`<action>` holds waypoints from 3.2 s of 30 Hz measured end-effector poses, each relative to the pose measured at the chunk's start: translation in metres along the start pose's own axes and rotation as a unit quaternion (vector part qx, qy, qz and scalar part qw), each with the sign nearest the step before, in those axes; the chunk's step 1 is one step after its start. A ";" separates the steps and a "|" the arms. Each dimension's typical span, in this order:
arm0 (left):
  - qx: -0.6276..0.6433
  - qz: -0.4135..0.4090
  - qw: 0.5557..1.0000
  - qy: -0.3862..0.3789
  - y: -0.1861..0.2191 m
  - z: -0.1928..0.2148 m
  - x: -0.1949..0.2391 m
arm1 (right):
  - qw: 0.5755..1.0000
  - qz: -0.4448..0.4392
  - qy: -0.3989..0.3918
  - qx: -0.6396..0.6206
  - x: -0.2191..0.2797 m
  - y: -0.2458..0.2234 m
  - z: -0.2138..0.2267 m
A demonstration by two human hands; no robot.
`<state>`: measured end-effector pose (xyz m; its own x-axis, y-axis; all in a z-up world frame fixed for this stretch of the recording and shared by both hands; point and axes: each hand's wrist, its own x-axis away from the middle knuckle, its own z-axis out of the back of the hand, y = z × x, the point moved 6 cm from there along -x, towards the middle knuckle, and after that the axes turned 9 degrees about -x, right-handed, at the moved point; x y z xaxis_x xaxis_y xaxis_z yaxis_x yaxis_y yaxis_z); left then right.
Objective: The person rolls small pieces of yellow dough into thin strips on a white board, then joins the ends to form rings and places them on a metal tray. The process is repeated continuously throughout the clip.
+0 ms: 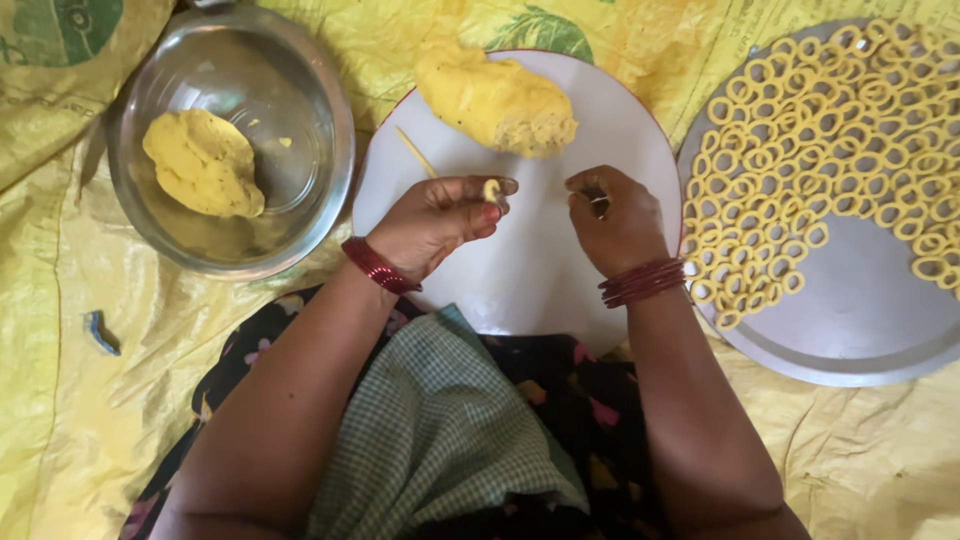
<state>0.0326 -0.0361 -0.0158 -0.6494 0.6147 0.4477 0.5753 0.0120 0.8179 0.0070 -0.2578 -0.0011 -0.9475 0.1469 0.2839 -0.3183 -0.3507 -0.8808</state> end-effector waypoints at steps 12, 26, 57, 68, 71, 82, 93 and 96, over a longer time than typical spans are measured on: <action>0.015 0.009 1.000 -0.008 0.005 -0.003 0.002 | 0.999 -0.046 -0.019 0.000 -0.001 0.000 -0.001; 0.016 -0.001 0.999 -0.039 0.011 -0.006 0.004 | 0.999 -0.037 -0.025 -0.001 -0.002 0.001 -0.004; 0.054 -0.104 0.982 -0.148 0.037 -0.038 0.035 | 0.976 0.182 0.115 -0.045 0.058 0.008 -0.012; 0.045 -0.056 0.985 -0.159 0.039 -0.061 0.059 | 0.960 0.109 0.109 -0.234 0.088 0.037 -0.026; 0.044 -0.044 0.987 -0.148 0.034 -0.067 0.060 | 0.938 0.106 0.106 -0.313 0.093 0.052 -0.033; -0.028 -0.059 0.994 -0.085 0.028 -0.071 0.062 | 0.906 0.088 0.057 -0.410 0.087 0.085 -0.039; 0.013 -0.043 0.997 -0.063 0.036 -0.077 0.076 | 0.932 0.059 0.083 -0.348 0.079 0.092 -0.035; -0.011 -0.042 0.997 -0.061 0.038 -0.083 0.081 | 0.912 0.041 0.072 -0.401 0.087 0.082 -0.036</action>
<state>-0.0393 -0.0508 0.0819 -0.6279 0.7041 0.3316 0.5104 0.0509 0.8584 -0.1000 -0.2404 -0.0618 -0.9349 0.2913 0.2025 -0.0671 0.4154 -0.9072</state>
